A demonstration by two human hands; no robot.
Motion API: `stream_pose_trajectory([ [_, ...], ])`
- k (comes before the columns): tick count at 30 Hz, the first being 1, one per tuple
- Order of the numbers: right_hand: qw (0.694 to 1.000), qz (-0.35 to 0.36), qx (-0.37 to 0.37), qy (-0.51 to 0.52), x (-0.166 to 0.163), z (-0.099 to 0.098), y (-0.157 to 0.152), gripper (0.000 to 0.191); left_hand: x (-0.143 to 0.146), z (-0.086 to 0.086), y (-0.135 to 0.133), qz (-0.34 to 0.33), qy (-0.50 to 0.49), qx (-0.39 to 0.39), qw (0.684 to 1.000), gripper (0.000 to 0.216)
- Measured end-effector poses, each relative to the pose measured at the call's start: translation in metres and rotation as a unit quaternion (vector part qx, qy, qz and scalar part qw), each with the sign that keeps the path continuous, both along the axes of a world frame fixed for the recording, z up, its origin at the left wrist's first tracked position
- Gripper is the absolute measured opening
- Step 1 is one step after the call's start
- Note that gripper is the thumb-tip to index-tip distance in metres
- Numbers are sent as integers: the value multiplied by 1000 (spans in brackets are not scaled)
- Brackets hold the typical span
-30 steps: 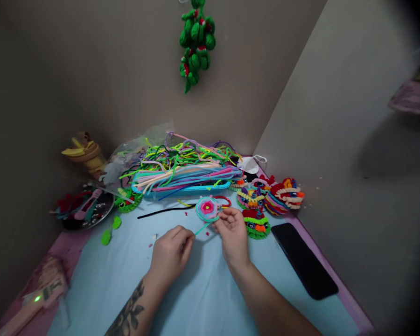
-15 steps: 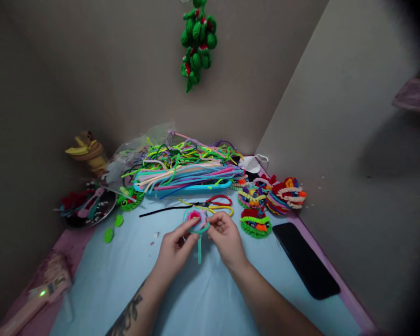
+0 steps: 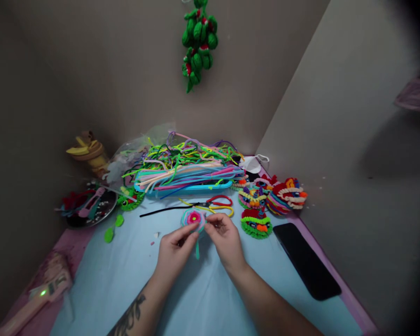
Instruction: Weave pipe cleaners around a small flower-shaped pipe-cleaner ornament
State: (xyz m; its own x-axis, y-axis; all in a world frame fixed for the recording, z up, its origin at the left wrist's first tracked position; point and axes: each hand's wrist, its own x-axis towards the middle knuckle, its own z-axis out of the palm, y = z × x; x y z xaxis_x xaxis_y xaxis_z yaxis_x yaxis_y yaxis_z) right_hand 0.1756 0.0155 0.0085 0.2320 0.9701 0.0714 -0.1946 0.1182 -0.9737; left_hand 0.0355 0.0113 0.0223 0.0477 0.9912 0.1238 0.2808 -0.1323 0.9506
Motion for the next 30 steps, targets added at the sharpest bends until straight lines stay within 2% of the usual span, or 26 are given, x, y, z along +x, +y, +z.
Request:
stream_pose_trajectory([
  [10,999,-9,-13,-52,0,1,-2,10,-2,-1,-1,-29,28,55,998,23],
  [16,992,-9,26,-123,3,4,0,6,-2,-1,-1,-26,37,72,996,23],
  [23,997,43,-31,-48,2,-6,4,13,-2,5,1,3,36,67,997,24],
  [27,998,52,-14,-39,3,-9,5,17,-2,4,1,-9,34,57,998,25],
  [30,996,57,10,-74,4,-8,6,20,-2,0,3,-33,-6,14,999,28],
])
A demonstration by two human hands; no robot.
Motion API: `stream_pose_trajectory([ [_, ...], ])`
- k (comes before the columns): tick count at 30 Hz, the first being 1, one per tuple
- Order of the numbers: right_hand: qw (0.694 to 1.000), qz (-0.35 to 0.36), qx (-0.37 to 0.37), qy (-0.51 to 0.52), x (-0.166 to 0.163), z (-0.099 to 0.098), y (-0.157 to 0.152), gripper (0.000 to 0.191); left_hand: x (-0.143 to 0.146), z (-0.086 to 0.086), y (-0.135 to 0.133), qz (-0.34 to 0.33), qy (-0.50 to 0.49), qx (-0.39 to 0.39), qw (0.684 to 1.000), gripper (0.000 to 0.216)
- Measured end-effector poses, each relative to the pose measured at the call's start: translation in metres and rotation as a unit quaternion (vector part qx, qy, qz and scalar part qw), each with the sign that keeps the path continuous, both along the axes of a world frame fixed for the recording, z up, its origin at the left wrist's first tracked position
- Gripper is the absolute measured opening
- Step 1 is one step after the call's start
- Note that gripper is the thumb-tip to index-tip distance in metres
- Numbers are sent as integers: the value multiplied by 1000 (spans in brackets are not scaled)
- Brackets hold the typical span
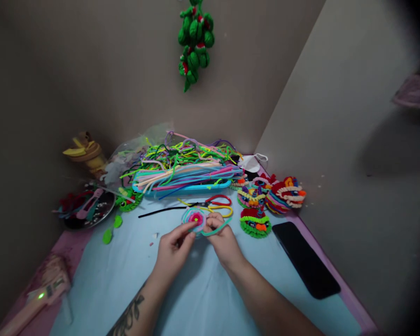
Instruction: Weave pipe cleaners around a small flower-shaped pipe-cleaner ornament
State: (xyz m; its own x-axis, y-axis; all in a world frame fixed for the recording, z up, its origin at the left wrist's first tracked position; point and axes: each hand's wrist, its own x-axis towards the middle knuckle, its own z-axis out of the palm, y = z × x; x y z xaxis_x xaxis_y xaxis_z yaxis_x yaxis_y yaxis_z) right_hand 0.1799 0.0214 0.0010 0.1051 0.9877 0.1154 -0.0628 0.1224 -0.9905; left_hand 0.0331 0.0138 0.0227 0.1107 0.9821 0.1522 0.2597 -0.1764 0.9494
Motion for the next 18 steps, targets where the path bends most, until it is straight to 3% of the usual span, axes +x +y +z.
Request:
stream_pose_trajectory([
  [5,998,-31,-5,-47,-3,8,-4,3,0,-2,3,16,-62,-76,995,32],
  [8,996,-55,1,-65,-8,13,-10,20,0,-1,4,49,-76,-77,993,32],
  [12,994,-63,9,-84,-10,17,-13,7,1,-1,1,59,-61,-66,994,27],
  [15,995,-77,5,-58,-6,14,-11,1,3,-2,0,69,-49,-66,994,22],
  [18,996,-93,0,-5,-1,7,-6,6,4,-3,0,72,-63,-79,992,22],
])
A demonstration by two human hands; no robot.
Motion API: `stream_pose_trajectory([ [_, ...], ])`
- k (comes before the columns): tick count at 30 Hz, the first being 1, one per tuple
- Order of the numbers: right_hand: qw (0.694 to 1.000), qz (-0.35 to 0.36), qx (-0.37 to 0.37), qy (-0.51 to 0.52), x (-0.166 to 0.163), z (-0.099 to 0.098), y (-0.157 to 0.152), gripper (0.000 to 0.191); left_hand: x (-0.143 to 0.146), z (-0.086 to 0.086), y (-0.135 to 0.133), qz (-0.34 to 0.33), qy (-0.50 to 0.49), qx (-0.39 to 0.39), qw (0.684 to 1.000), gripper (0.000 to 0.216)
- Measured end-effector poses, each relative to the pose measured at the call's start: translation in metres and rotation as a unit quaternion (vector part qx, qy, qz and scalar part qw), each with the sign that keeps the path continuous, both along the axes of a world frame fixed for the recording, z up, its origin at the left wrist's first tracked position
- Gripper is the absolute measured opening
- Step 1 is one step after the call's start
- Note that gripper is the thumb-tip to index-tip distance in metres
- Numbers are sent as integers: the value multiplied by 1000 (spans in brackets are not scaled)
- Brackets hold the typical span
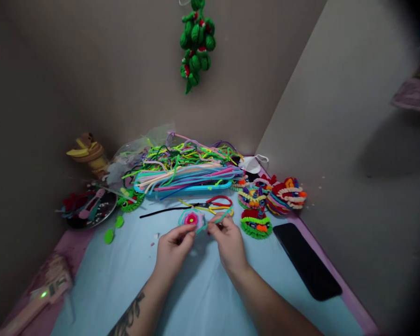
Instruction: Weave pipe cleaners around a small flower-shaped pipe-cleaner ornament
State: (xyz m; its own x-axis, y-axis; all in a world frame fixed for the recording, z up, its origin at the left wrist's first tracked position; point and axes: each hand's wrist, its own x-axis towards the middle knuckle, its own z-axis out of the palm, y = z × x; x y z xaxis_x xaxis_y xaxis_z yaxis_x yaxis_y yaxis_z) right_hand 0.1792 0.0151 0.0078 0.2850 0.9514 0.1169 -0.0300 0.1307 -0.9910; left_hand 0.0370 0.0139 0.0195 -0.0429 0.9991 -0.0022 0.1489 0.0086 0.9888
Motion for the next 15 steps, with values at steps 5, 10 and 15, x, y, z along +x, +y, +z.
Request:
stream_pose_trajectory([
  [5,999,39,-16,-11,0,-1,0,13,-1,-2,1,-16,-35,-10,999,24],
  [10,998,46,-34,-28,-3,1,-2,12,0,-1,0,-54,-42,4,998,38],
  [15,997,71,-24,7,-3,-5,1,16,2,1,-2,-63,-83,4,995,41],
])
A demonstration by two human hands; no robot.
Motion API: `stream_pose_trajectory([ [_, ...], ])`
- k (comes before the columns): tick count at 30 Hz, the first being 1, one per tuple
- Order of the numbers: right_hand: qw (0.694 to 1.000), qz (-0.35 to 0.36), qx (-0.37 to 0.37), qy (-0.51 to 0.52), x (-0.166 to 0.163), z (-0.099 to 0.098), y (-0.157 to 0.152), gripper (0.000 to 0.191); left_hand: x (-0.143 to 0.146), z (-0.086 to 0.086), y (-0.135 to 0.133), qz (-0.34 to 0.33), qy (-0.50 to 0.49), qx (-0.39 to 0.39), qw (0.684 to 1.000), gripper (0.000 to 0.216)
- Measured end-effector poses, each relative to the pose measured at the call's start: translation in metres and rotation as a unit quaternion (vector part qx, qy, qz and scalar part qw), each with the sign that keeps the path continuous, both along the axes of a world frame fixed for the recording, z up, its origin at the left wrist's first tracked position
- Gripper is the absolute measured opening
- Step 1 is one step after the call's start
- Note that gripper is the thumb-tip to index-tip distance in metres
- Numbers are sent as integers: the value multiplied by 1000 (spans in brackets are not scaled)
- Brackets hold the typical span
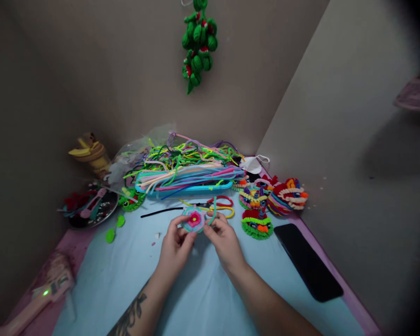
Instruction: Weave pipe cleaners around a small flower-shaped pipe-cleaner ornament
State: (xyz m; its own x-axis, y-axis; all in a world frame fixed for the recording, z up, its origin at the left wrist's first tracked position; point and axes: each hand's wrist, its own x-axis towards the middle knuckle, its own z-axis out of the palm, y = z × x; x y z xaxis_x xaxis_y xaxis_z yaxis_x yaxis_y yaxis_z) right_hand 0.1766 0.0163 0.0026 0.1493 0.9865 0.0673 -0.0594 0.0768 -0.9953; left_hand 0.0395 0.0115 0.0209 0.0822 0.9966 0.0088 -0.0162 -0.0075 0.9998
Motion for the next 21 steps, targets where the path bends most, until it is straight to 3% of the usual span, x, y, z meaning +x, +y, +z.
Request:
stream_pose_trajectory([
  [7,1000,2,15,15,-2,1,-1,22,2,4,1,11,-38,-24,999,47],
  [13,1000,-23,7,-11,0,-1,0,13,0,0,5,13,-72,-39,997,49],
  [21,998,2,28,58,7,3,3,15,-5,-3,11,-15,-105,-81,991,51],
])
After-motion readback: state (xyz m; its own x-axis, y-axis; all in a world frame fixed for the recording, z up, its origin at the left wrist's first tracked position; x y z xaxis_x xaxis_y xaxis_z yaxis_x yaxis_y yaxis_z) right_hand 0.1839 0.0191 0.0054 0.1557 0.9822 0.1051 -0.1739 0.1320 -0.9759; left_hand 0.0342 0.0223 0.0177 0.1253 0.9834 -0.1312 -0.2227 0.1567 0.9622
